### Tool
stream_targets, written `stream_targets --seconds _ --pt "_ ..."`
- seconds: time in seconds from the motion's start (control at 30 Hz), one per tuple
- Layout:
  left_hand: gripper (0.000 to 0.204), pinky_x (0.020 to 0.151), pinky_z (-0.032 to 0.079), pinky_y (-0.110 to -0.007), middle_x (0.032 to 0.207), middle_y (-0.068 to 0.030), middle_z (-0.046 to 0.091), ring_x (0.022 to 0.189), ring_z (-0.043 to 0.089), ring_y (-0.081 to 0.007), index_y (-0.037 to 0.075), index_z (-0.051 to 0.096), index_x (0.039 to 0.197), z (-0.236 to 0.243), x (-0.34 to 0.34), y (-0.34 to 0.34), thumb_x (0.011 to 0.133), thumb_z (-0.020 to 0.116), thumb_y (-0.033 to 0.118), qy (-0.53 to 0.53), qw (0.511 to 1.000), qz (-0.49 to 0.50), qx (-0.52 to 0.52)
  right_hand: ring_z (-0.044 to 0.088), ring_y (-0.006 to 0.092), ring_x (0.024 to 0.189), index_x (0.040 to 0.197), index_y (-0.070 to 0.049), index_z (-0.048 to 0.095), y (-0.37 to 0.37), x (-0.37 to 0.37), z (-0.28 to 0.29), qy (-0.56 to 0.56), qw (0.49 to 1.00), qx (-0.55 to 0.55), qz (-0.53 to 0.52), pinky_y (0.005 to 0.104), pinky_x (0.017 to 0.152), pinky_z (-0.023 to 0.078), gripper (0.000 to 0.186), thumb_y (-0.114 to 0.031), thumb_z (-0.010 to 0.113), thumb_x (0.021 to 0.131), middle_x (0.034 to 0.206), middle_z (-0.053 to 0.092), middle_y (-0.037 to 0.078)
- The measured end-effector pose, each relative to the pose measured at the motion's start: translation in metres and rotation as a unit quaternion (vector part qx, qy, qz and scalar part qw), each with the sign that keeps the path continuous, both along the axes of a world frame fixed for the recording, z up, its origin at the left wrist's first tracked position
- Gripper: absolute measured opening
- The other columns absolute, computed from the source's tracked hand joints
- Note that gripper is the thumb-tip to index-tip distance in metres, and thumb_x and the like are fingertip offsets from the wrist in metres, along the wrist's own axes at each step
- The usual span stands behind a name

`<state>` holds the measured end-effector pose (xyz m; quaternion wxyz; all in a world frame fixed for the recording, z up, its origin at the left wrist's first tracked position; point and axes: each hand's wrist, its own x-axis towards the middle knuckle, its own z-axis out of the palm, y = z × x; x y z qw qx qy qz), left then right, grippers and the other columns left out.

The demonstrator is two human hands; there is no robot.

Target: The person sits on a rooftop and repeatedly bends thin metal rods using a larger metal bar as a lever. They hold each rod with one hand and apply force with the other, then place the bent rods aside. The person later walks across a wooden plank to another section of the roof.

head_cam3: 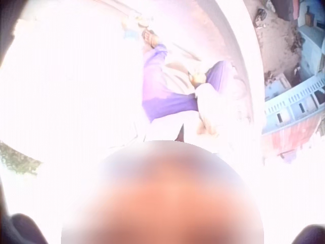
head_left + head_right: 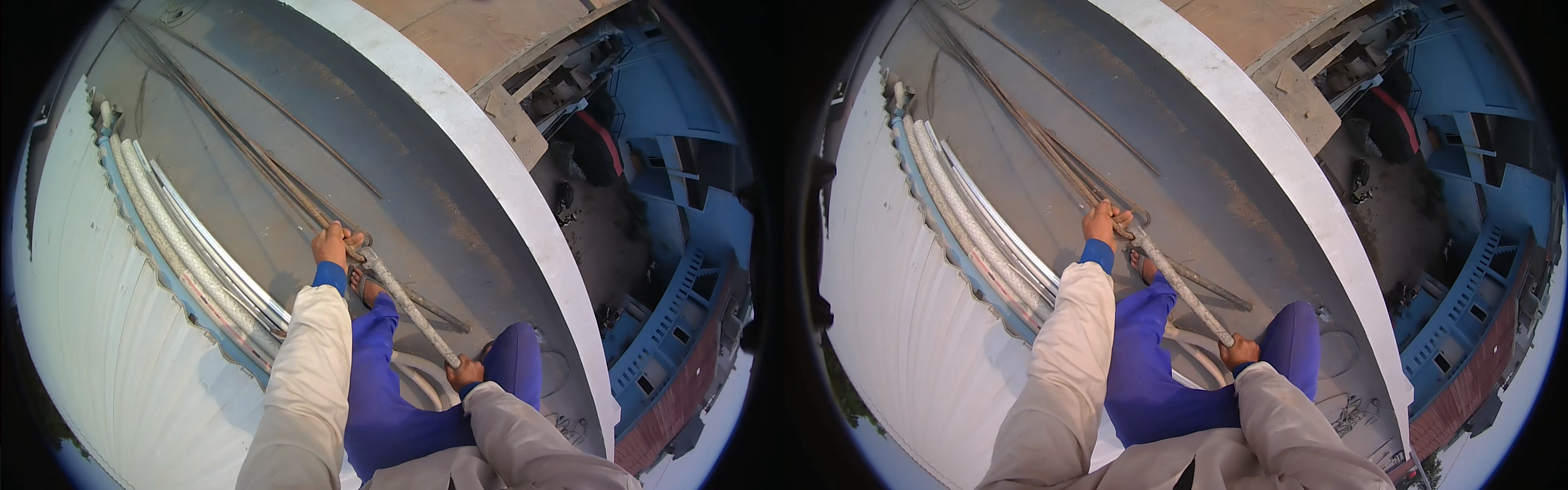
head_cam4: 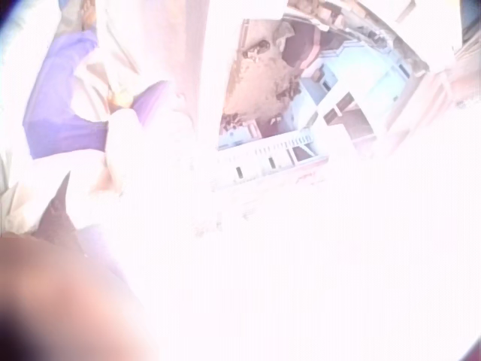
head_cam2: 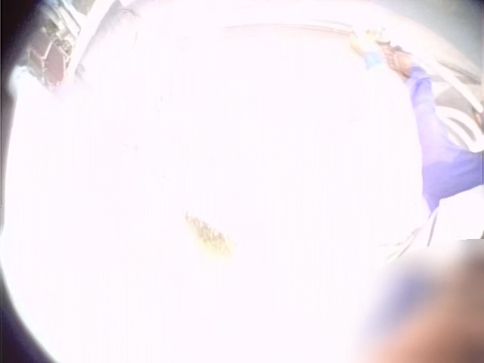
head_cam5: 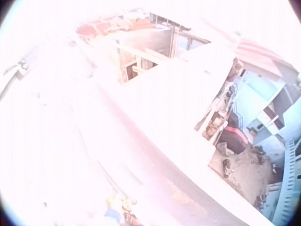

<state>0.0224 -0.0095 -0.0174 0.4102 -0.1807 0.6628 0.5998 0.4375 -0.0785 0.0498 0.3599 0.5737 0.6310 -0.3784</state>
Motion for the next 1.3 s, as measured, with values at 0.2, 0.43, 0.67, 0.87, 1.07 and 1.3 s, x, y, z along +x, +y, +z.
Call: stream_targets --seconds 0.2,0.43,0.67,0.87,1.07,1.3 --pt "0.017 0.068 0.065 -0.041 0.078 -0.0078 0.056 0.070 0.070 -0.0267 0.000 0.053 0.094 0.007 -0.003 -0.045 0.101 0.054 0.016 0.017 0.999 0.037 -0.012 0.069 0.0476 0.090 0.097 -0.004 0.068 -0.052 -0.001 -0.025 0.082 0.997 0.005 0.011 0.0551 0.087 0.054 0.036 -0.039 0.069 0.086 0.087 0.072 0.026" --pt "0.020 0.066 0.064 -0.039 0.079 -0.0084 0.058 0.067 0.069 -0.0239 -0.001 0.056 0.092 0.008 0.004 -0.029 0.101 0.055 0.016 0.053 0.998 0.036 -0.017 0.070 0.0475 0.088 0.095 -0.006 0.069 -0.046 0.013 -0.012 0.073 0.996 0.017 0.037 0.0554 0.084 0.054 0.035 -0.039 0.068 0.085 0.087 0.072 0.026" --pt "0.021 0.068 0.065 -0.041 0.084 -0.0122 0.058 0.073 0.072 -0.0304 -0.006 0.056 0.095 0.021 0.007 -0.004 0.100 0.054 0.015 0.042 0.999 0.018 -0.006 0.070 0.0485 0.085 0.097 -0.005 0.071 -0.022 0.018 -0.012 0.079 0.995 0.051 0.042 0.0555 0.083 0.056 0.035 -0.037 0.066 0.084 0.087 0.071 0.028" --pt "0.022 0.073 0.067 -0.042 0.090 -0.0182 0.060 0.083 0.075 -0.0372 -0.009 0.052 0.093 0.011 0.011 -0.008 0.098 0.050 0.012 0.051 0.998 -0.008 0.021 0.069 0.0493 0.086 0.097 -0.005 0.071 -0.022 0.021 -0.052 0.106 0.992 0.059 0.027 0.0557 0.083 0.055 0.034 -0.036 0.066 0.083 0.087 0.071 0.028" --pt "0.023 0.080 0.066 -0.042 0.096 -0.0156 0.056 0.094 0.073 -0.0375 -0.009 0.049 0.105 0.013 0.007 -0.013 0.103 0.048 0.014 0.061 0.998 -0.018 0.020 0.068 0.0494 0.085 0.094 -0.005 0.071 -0.025 0.019 -0.101 0.170 0.981 0.085 0.030 0.0552 0.084 0.055 0.032 -0.034 0.066 0.082 0.086 0.071 0.027" --pt "0.022 0.083 0.066 -0.041 0.100 -0.0171 0.057 0.098 0.073 -0.0390 -0.010 0.048 0.105 0.017 0.006 -0.017 0.102 0.045 0.012 0.065 0.996 -0.027 0.049 0.069 0.0464 0.081 0.088 -0.005 0.070 -0.014 0.019 -0.173 0.244 0.955 0.163 0.051 0.0538 0.081 0.056 0.032 -0.036 0.069 0.081 0.081 0.071 0.024"
